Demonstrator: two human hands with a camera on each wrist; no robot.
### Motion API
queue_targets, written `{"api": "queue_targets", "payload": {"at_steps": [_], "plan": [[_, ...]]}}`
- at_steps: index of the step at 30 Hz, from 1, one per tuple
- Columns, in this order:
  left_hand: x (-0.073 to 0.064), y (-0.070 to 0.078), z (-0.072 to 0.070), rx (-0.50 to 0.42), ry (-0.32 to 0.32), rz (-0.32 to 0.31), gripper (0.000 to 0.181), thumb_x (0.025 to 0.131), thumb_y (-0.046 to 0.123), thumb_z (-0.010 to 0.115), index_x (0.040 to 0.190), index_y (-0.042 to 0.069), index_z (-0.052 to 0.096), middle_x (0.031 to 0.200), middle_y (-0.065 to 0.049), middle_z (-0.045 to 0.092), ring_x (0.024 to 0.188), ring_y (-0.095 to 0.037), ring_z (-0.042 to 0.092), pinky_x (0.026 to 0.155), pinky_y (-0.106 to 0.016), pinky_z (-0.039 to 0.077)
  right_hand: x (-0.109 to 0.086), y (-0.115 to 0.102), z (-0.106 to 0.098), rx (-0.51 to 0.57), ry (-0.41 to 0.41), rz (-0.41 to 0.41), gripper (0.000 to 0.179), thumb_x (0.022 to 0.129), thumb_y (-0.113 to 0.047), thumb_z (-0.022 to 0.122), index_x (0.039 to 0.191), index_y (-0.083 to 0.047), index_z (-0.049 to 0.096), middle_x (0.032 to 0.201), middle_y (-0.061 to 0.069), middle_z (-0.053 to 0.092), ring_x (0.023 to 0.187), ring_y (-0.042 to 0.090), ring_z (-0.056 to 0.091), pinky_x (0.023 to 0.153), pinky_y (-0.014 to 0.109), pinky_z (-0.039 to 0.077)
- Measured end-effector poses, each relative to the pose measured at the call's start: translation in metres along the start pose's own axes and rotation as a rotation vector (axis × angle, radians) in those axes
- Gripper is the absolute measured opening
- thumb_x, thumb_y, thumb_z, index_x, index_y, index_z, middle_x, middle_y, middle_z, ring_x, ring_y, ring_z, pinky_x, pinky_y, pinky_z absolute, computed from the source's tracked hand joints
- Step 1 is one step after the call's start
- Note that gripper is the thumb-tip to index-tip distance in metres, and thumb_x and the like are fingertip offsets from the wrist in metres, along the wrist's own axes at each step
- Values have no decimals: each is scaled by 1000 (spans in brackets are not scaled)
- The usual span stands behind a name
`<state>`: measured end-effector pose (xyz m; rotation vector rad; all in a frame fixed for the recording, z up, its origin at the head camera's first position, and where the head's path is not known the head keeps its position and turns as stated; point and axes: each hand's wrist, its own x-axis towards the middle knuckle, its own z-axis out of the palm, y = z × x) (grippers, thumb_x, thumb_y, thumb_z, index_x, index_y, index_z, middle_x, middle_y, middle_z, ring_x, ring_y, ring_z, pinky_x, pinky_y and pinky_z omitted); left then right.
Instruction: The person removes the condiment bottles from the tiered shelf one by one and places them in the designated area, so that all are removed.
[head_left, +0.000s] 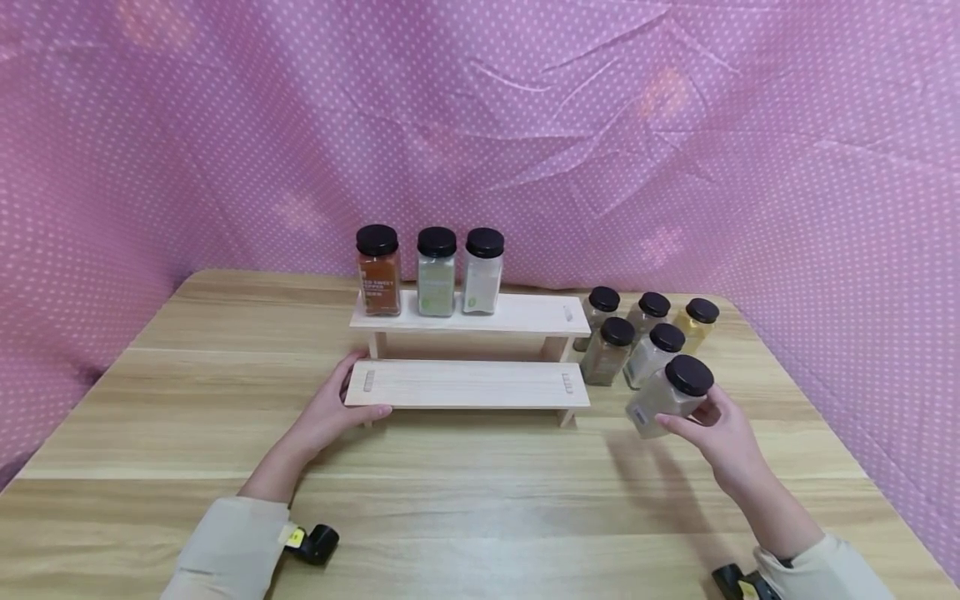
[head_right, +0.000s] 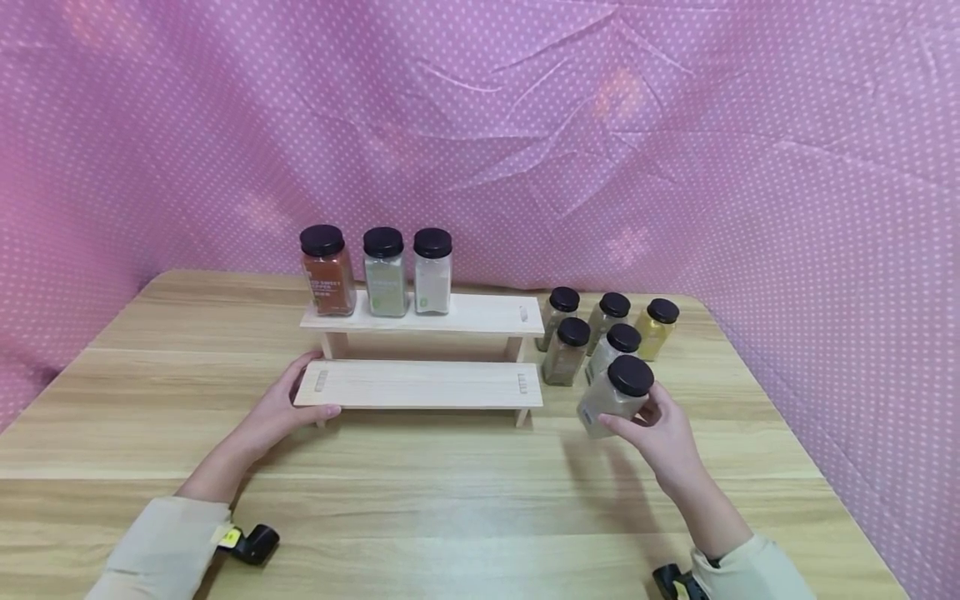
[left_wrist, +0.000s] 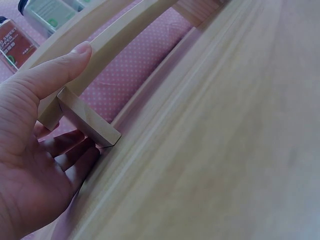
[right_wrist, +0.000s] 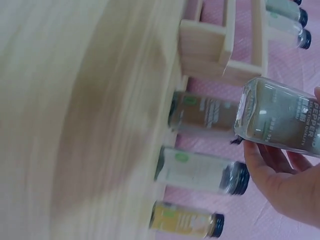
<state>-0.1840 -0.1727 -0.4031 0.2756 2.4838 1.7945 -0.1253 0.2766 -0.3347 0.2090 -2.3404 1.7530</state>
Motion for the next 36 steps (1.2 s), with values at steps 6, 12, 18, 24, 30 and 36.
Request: {"api": "queue_targets", "payload": {"at_steps": [6,12,18,24,30,36], "plan": [[1,0,1,-9,-5,0,97,66,24,75,138,8,12,135,-18,23,119,-31,27,96,-45,22,0,16,-18,-68,-8,59,47,73,-1,65,116,-12,49,100,-10,53,91,0,49,72,13,41],[1,-1,1,-7,-5,-5,97,66,24,75,138,8,11,136,-18,22,120,-31,26,96,-45,21,6,42,-40,-115,-9,85,51,73,-2,66,119,-3,45,103,0,54,90,1,50,70,13,41],[0,-1,1,-2,-3,-6,97,66,25,75,138,7,11,136,-18,21,120,-31,25,97,-45,21,21,92,-72,-169,-11,129,55,75,-10,67,124,-9,42,107,1,52,93,5,49,72,16,42],[0,0,0,-2,0,-3,97,66,24,75,138,8,12,136,-18,22,119,-31,26,96,-45,21,35,126,-94,-156,1,153,60,75,-16,68,128,-14,38,113,1,49,100,8,47,77,18,41],[0,1,0,-6,-1,-2,97,66,24,75,138,8,12,136,-18,22,119,-30,26,96,-45,21,37,95,-89,-252,-5,190,53,77,-19,66,124,-15,40,105,-7,50,92,-1,46,72,14,40],[1,0,0,-4,0,1,97,66,24,75,138,6,12,135,-18,23,119,-31,27,96,-45,21,57,130,-108,-188,-7,162,64,72,-30,69,127,-14,39,112,4,48,95,4,46,71,19,43]]}}
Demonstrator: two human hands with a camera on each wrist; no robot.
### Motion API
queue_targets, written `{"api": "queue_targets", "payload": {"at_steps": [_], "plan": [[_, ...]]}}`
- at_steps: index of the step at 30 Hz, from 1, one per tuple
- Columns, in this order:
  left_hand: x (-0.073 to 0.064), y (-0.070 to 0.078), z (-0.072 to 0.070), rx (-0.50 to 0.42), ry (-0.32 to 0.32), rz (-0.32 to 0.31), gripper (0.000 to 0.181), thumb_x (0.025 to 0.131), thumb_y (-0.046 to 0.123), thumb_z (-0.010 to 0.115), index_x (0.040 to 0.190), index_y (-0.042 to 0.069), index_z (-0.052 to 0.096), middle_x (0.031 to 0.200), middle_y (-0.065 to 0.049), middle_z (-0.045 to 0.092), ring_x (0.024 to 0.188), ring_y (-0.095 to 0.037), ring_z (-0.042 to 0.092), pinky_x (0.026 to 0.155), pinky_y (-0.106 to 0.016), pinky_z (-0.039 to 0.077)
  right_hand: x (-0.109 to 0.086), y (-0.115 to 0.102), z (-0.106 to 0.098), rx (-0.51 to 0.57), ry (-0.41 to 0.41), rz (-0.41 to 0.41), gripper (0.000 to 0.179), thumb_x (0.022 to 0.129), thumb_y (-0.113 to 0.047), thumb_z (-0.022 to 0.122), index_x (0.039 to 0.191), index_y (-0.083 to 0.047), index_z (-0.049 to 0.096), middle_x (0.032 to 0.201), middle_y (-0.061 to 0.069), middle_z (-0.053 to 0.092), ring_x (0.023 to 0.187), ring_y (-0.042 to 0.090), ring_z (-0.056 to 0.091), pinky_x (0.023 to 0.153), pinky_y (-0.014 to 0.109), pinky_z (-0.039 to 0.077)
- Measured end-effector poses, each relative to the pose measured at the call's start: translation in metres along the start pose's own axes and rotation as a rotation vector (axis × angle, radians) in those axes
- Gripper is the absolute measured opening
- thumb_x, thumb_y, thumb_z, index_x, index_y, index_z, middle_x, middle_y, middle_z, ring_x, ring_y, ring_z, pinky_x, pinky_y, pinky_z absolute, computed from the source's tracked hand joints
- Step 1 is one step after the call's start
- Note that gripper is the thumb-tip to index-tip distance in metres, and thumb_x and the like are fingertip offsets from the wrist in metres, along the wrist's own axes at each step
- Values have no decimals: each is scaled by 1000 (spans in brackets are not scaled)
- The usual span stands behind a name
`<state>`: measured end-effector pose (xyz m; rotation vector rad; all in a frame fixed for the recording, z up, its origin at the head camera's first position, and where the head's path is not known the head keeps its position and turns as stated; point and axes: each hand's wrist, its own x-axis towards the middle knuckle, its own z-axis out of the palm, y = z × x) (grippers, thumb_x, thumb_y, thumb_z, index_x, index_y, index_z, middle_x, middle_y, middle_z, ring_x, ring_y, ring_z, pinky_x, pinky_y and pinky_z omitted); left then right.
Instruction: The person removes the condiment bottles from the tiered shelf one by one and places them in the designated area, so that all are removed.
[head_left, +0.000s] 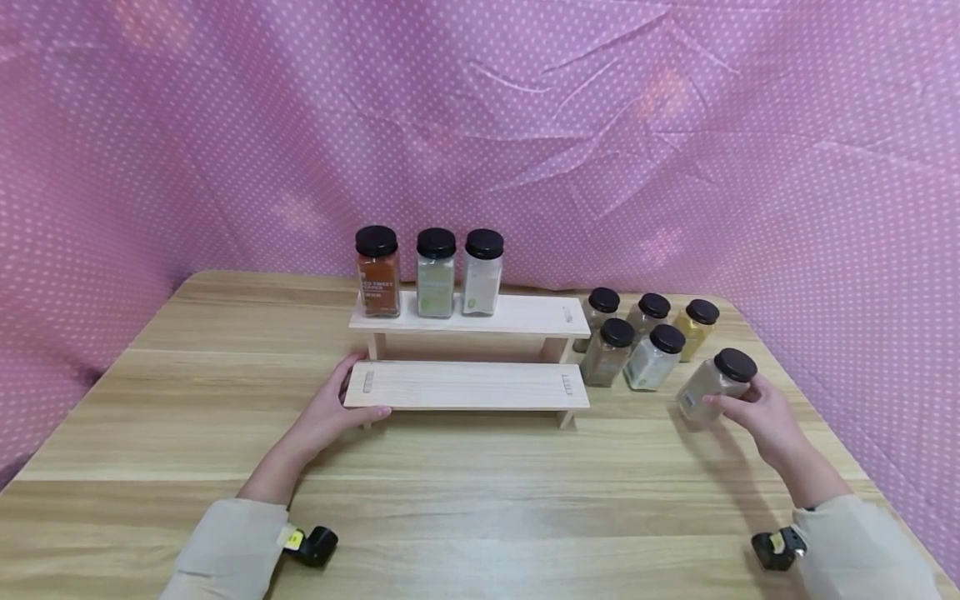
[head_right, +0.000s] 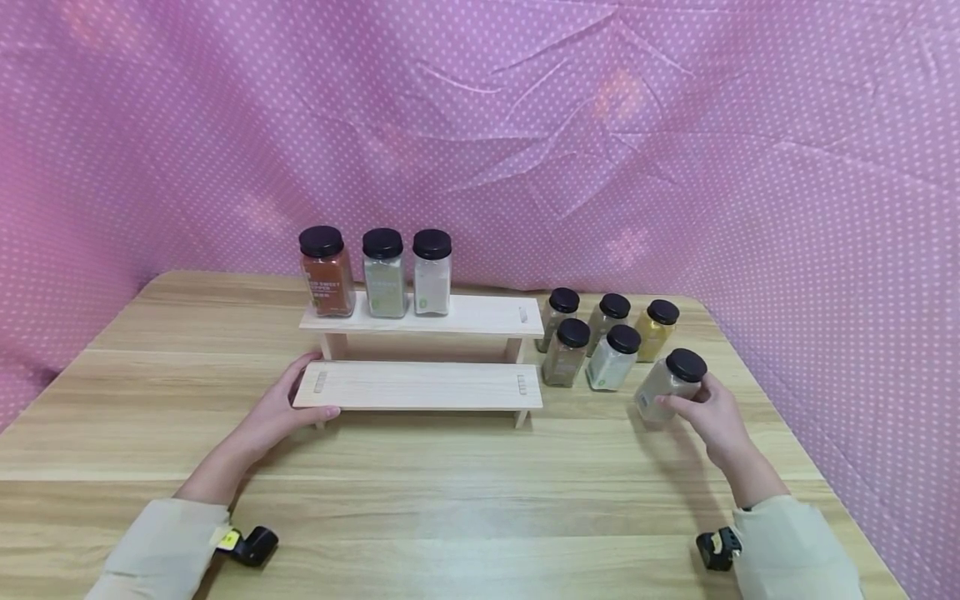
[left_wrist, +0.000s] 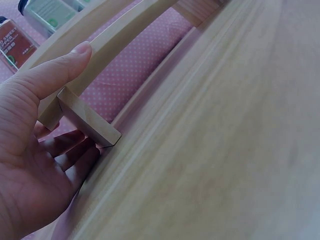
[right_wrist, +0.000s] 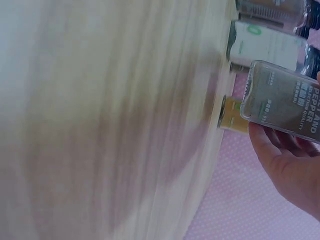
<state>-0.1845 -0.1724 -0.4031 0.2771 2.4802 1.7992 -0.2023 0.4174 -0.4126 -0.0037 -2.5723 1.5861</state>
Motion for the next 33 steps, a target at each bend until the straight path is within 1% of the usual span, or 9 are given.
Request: {"api": "queue_targets", "payload": {"at_steps": [5,7,10,15,19,22,26,30,33], "plan": [[0,0,0,20,5,-2,97,66,25,75,138,7,12,136,-18,22,120,-31,25,97,-45,20,9,-4,-2,-2,26,47,59,72,-28,70,123,-18,42,110,1,48,93,3,46,71,18,43],[0,0,0,29,6,-3,97,66,26,75,138,7,12,136,-18,21,121,-31,23,97,-46,18,10,-9,-2,-25,23,75,59,75,-23,68,125,-14,39,115,8,47,98,11,45,74,22,42],[0,0,0,38,8,-6,97,66,27,75,138,7,12,137,-18,20,122,-31,21,97,-46,17,11,-19,1,-72,16,101,66,74,-28,67,128,-8,35,122,19,40,103,18,42,76,25,42],[0,0,0,45,4,-8,97,67,28,74,138,7,11,138,-17,19,123,-31,20,98,-46,17,7,-43,8,-90,30,122,64,75,-26,67,126,-4,35,120,21,40,95,9,44,72,17,41],[1,0,0,40,3,-9,97,67,27,74,138,8,11,137,-17,20,122,-31,21,97,-47,17,1,-63,12,-101,-14,81,65,78,-23,63,126,5,30,119,30,36,93,10,43,73,19,40],[1,0,0,33,0,-13,97,67,28,74,138,8,11,138,-17,19,122,-31,21,97,-46,17,7,-56,12,-63,11,112,59,77,-22,66,123,-1,35,114,21,43,89,7,45,73,18,40],[1,1,0,21,-1,-13,97,67,27,74,138,8,11,138,-16,19,122,-30,21,98,-46,17,23,-25,9,-29,36,112,59,74,-24,69,122,-5,39,106,7,48,88,5,47,73,17,41],[0,1,0,15,-1,-13,97,67,27,75,138,8,11,138,-17,19,122,-31,21,97,-45,18,35,-2,10,-3,57,83,59,75,-23,68,121,-4,38,107,10,47,88,4,47,70,14,41],[0,1,0,17,0,-18,97,66,27,75,138,8,12,138,-17,19,122,-31,21,97,-45,18,39,2,12,25,65,63,52,75,-20,68,117,-5,40,103,9,48,85,4,48,68,14,42]]}}
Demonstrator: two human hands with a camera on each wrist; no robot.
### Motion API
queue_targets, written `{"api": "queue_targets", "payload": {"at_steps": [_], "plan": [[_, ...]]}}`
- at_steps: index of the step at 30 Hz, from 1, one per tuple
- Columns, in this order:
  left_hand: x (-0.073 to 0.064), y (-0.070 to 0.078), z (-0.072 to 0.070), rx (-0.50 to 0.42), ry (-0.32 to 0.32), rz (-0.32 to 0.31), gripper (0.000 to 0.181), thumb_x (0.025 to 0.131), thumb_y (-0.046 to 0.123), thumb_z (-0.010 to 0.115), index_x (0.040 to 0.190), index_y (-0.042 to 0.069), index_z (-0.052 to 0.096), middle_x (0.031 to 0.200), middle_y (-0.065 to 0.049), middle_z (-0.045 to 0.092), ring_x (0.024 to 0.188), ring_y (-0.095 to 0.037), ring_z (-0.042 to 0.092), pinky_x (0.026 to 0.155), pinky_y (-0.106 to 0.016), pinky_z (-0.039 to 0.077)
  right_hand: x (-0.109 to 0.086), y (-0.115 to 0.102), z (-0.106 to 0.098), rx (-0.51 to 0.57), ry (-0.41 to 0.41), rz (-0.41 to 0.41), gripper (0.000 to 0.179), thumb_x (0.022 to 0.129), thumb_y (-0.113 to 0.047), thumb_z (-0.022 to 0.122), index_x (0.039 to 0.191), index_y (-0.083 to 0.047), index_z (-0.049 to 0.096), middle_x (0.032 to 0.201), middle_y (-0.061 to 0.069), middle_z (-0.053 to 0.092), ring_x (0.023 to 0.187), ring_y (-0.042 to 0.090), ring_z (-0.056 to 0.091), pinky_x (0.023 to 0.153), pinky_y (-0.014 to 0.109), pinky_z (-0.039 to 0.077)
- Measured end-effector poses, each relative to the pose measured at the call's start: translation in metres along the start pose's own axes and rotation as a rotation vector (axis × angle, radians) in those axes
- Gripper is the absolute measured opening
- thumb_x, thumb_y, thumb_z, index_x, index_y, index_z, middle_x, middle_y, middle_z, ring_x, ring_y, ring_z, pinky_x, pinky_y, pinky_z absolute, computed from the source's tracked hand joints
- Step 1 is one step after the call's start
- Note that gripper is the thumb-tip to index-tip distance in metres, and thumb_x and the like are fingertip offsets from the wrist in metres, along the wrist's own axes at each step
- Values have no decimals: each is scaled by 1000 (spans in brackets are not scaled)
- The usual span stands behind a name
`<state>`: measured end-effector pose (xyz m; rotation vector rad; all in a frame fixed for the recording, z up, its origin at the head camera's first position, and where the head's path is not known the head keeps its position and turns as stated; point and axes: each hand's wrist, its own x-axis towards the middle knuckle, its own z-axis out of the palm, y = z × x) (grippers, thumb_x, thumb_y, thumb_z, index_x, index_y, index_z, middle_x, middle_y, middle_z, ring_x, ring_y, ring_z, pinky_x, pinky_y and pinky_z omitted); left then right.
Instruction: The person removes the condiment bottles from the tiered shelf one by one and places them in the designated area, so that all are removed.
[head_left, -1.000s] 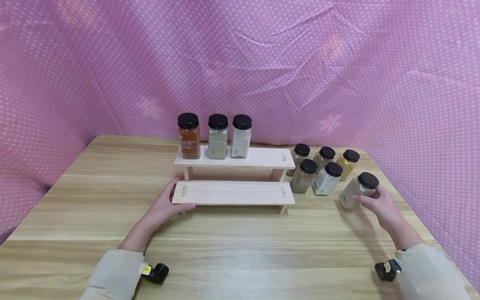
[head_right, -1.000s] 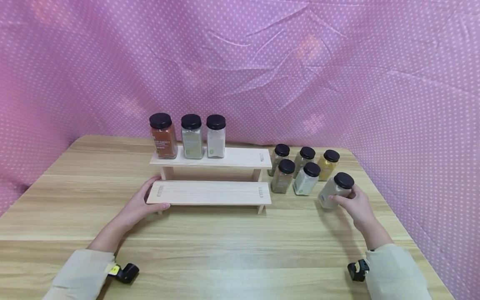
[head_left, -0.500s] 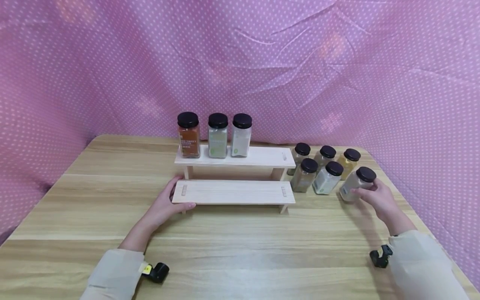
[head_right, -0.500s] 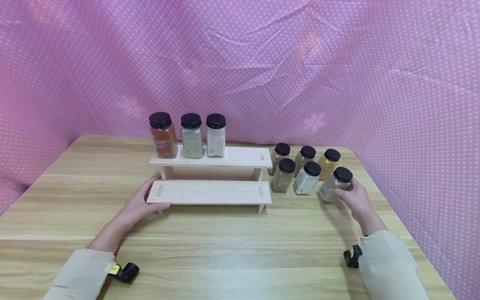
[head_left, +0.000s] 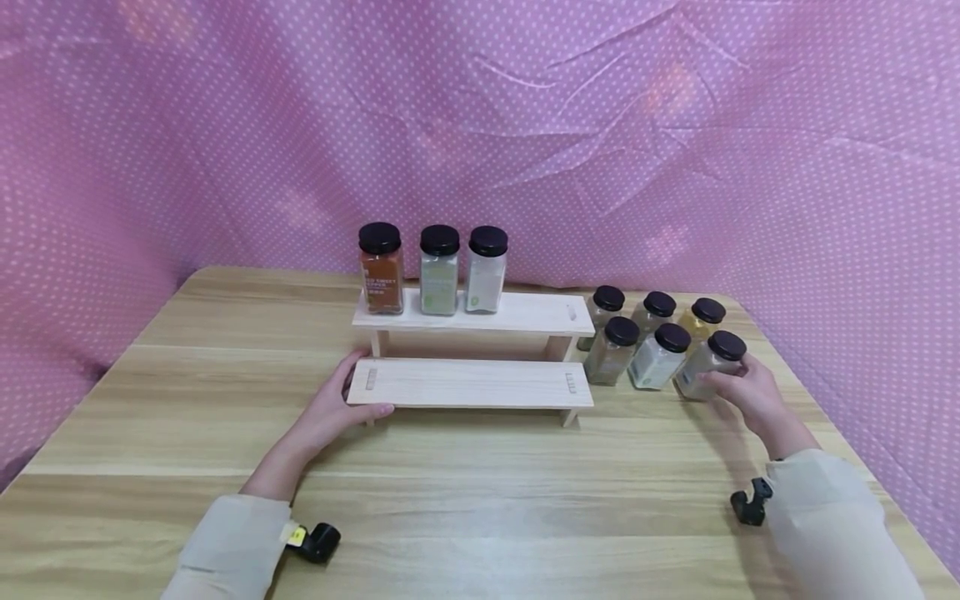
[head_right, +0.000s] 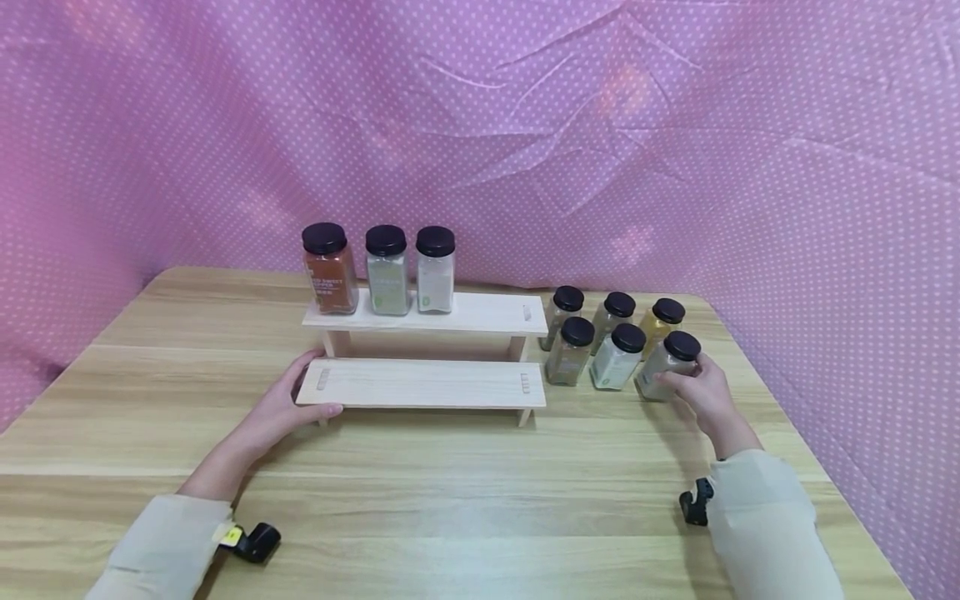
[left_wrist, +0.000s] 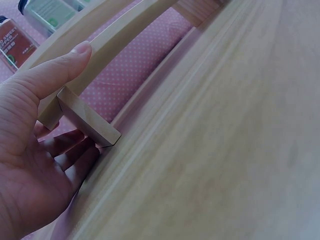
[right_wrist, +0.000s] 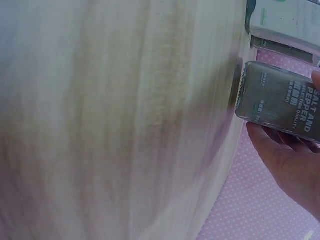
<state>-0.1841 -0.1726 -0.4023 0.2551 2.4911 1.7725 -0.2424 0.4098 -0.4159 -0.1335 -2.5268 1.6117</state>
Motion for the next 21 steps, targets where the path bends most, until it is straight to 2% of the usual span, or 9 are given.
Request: {"api": "queue_targets", "payload": {"at_steps": [5,10,15,21], "plan": [[1,-1,0,3,1,-8,98,66,27,75,138,8,12,137,-17,21,121,-31,23,97,-45,19,2,2,2,104,-11,-12,40,74,-13,68,106,-16,45,92,-3,52,79,1,51,65,13,44],[1,-2,0,5,-5,-8,98,66,28,75,138,9,11,137,-17,20,122,-31,23,97,-46,19,3,3,3,206,-15,-10,39,73,-8,69,103,-18,47,87,-6,54,75,1,52,62,12,44],[1,-1,1,5,-6,-12,98,66,28,75,138,9,11,138,-16,19,122,-31,22,97,-46,19,2,2,4,208,-14,-6,40,72,-8,70,103,-18,47,86,-5,54,74,2,53,62,13,45],[0,0,0,8,5,-12,98,66,28,75,138,9,12,138,-17,19,122,-31,22,97,-45,19,3,-4,8,99,-19,-14,46,74,-13,69,111,-13,43,94,0,49,79,2,50,66,13,44]]}}
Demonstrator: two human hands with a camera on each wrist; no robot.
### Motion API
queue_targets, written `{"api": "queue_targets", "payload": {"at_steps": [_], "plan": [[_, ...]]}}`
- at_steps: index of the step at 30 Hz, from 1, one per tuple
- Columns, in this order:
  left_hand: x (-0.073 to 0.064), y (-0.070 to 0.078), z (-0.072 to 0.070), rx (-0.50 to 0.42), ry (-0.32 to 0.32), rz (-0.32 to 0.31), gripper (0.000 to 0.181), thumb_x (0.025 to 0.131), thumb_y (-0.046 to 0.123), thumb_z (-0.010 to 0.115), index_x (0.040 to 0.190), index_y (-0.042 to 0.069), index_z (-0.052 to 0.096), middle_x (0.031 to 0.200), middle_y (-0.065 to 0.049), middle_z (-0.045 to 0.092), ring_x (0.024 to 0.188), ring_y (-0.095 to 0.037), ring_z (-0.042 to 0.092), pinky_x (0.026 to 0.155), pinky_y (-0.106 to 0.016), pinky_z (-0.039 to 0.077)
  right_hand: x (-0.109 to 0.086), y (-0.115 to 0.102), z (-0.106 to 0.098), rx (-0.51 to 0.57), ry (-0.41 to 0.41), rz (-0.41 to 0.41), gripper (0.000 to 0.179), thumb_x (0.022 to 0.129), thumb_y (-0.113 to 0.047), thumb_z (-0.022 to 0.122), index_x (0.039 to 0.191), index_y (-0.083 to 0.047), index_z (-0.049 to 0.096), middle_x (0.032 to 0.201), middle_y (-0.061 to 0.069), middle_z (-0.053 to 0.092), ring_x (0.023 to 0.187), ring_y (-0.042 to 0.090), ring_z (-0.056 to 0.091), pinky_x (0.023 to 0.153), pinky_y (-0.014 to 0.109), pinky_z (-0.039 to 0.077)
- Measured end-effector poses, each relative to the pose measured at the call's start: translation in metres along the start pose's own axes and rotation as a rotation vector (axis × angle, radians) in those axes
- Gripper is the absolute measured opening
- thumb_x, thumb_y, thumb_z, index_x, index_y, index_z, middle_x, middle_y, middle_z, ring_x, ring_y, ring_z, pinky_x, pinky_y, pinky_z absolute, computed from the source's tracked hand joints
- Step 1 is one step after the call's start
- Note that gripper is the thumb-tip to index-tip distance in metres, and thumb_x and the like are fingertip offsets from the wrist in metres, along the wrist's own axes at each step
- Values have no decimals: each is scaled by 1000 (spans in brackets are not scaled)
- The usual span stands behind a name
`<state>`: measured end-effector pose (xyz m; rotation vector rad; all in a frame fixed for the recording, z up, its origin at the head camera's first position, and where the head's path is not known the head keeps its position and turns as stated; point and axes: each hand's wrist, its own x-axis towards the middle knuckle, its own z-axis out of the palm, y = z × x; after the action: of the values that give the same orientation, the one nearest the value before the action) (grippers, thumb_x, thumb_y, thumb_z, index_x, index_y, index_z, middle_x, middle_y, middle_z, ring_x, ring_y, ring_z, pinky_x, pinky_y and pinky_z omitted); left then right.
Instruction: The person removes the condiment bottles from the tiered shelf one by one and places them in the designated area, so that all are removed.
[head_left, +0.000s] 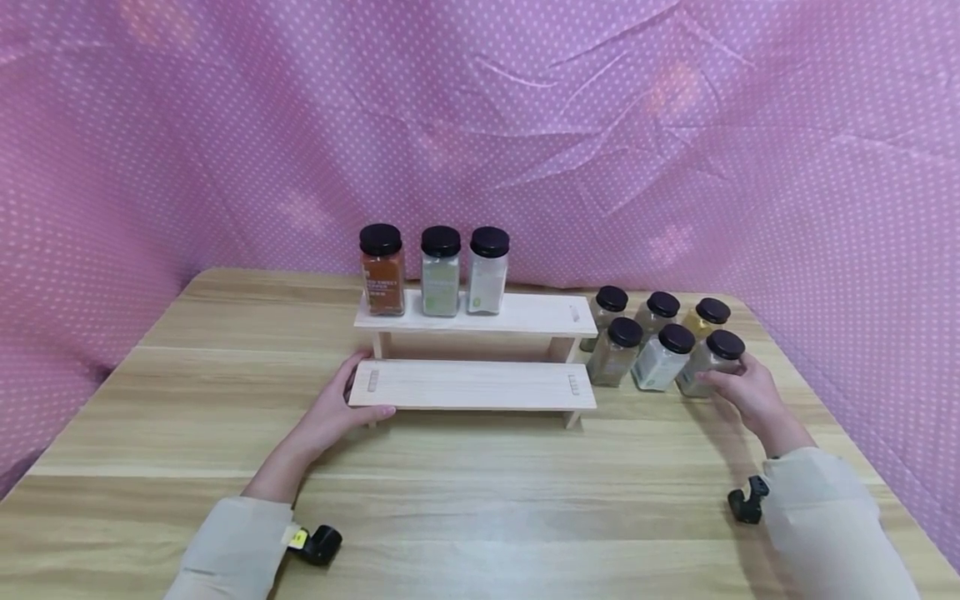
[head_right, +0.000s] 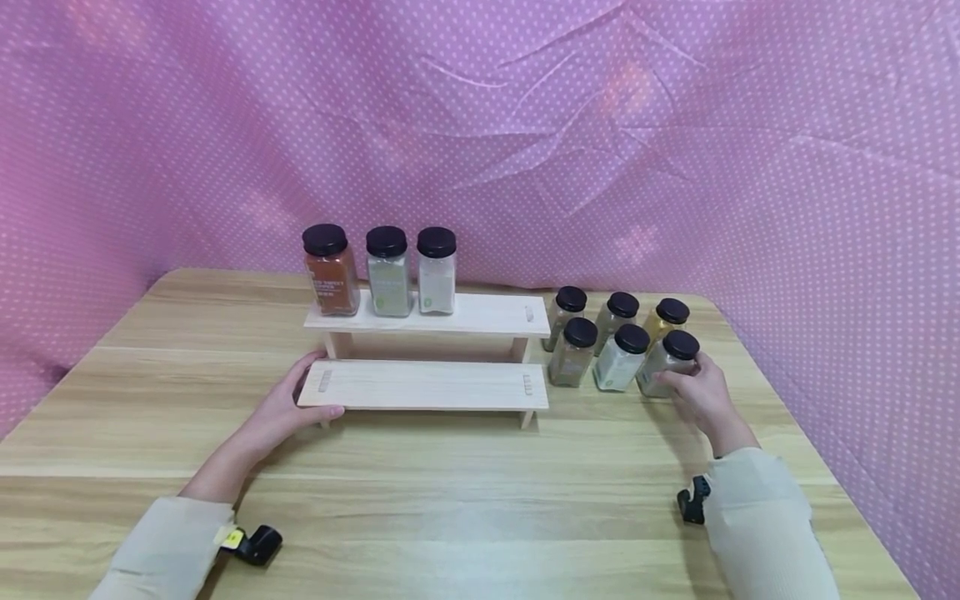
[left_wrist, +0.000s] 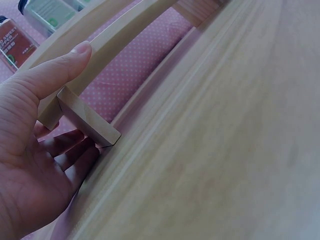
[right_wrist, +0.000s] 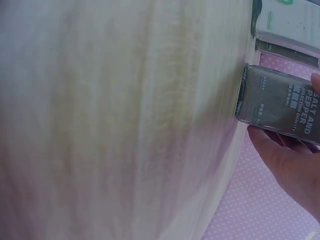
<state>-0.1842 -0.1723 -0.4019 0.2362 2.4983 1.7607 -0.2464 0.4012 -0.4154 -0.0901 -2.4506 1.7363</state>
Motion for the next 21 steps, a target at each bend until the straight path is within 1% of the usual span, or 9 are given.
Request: {"api": "queue_targets", "payload": {"at_steps": [4,7,10,12,13,15,18,21], "plan": [[0,0,0,0,0,4,98,66,28,75,138,9,11,138,-16,19,122,-30,22,97,-45,18,0,-3,2,-46,12,6,48,75,-15,68,114,-9,41,95,0,49,80,2,50,67,14,44],[0,0,-1,7,1,2,98,66,29,75,138,9,11,138,-16,18,123,-31,21,98,-46,18,-1,-5,2,-44,12,11,50,73,-17,69,114,-9,41,92,-3,50,79,2,50,66,16,44],[0,0,-1,9,3,-3,98,66,29,75,138,10,12,138,-17,18,122,-31,21,97,-46,18,-1,-6,3,-41,14,13,51,73,-17,69,114,-8,40,92,-3,49,79,2,51,66,16,45],[-1,1,-1,9,3,-3,98,66,29,75,138,10,12,138,-16,19,122,-31,22,97,-46,18,-1,-5,2,-40,3,10,53,74,-16,68,117,-7,38,96,1,48,80,2,50,66,16,44],[-1,1,-1,6,2,-2,98,66,29,75,138,10,12,138,-16,19,122,-31,22,97,-45,18,-1,-4,3,-39,12,18,53,75,-16,68,117,-7,38,97,3,47,79,2,50,66,15,44],[-1,1,-1,4,2,-1,98,66,28,75,138,10,12,138,-16,19,122,-31,23,97,-45,19,0,-3,3,-52,0,17,58,76,-17,67,121,-4,34,104,11,45,82,3,49,66,15,44],[-1,1,0,2,3,1,98,66,28,75,138,9,12,138,-16,20,122,-30,23,97,-45,19,0,-1,2,-95,-18,17,67,76,-22,66,127,0,27,115,22,39,88,8,46,68,16,43],[-1,2,0,4,3,1,98,65,28,75,138,9,12,137,-16,20,121,-30,24,97,-45,19,-1,0,0,-113,-29,31,74,75,-25,67,131,-1,23,121,26,34,92,11,44,69,15,42]]}}
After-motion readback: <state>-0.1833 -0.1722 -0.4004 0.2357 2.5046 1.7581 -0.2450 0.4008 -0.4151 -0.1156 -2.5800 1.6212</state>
